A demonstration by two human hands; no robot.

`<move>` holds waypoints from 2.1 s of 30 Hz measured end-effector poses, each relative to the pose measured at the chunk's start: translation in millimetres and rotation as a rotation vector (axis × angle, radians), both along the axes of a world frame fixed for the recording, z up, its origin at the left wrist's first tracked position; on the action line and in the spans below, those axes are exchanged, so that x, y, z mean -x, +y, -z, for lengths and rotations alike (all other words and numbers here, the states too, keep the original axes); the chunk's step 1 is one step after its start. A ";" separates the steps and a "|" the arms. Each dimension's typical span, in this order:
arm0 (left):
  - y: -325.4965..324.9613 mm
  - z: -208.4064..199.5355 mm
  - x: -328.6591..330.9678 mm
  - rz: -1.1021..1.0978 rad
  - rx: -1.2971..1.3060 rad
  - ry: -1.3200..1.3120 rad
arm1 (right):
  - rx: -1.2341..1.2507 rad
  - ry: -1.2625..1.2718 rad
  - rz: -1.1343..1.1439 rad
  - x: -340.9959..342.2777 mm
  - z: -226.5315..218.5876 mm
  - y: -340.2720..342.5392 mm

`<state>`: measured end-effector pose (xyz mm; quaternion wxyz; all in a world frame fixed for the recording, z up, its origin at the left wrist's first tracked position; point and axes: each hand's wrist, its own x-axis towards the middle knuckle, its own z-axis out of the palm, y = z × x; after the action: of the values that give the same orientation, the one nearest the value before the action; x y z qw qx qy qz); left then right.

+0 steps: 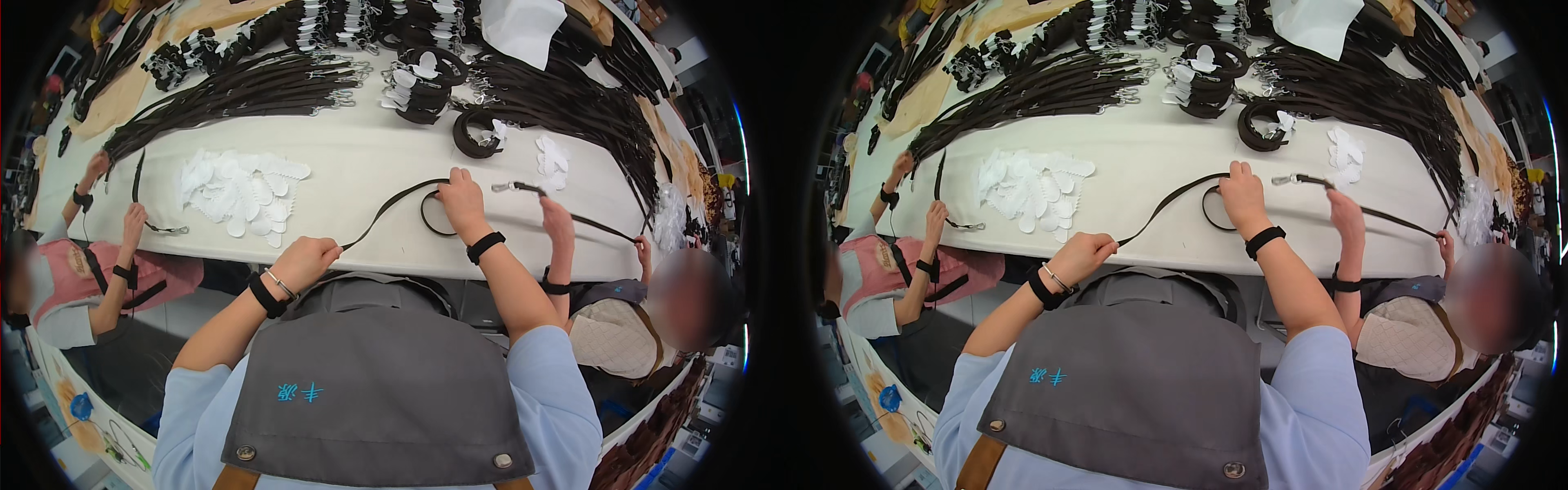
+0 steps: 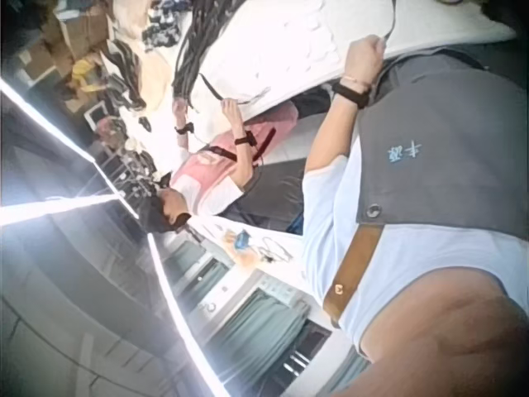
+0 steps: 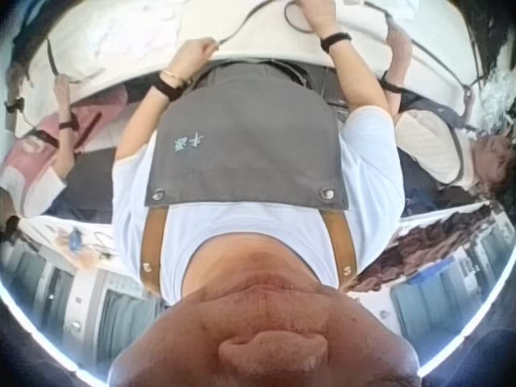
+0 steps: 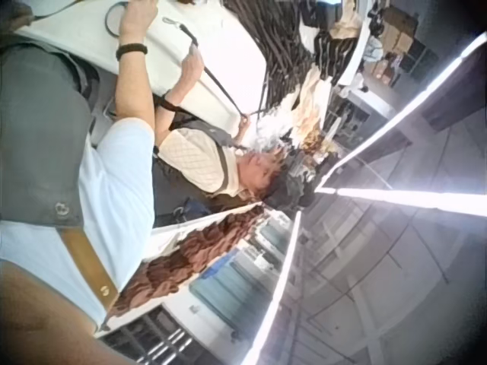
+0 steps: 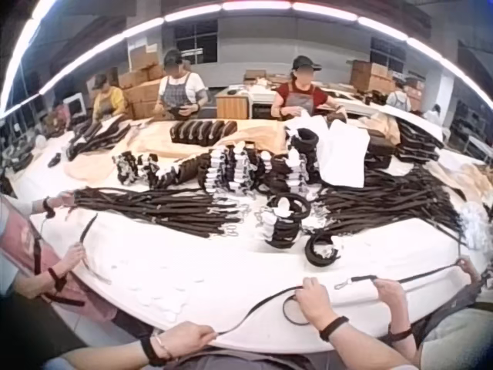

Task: Assembling and inspecting leather straps with metal buckles and attaching labels.

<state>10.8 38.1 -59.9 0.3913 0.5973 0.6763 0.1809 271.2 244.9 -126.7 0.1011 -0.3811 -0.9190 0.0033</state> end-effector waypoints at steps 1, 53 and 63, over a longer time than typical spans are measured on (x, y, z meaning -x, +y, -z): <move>0.0 2.0 1.6 -0.008 0.001 -0.001 | 0.001 -0.001 -0.008 2.4 -4.9 2.4; 60.1 93.9 -58.2 -0.262 -0.205 -0.006 | 0.015 -0.043 -0.325 -4.3 10.8 -7.2; -10.7 82.1 -44.6 -0.092 -0.150 0.502 | 0.148 -0.018 -0.367 19.7 20.3 -22.6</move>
<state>55.4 27.4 -142.0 0.1570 0.6196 0.7633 0.0943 251.5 222.3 -147.0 0.0621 -0.2134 -0.9712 0.0857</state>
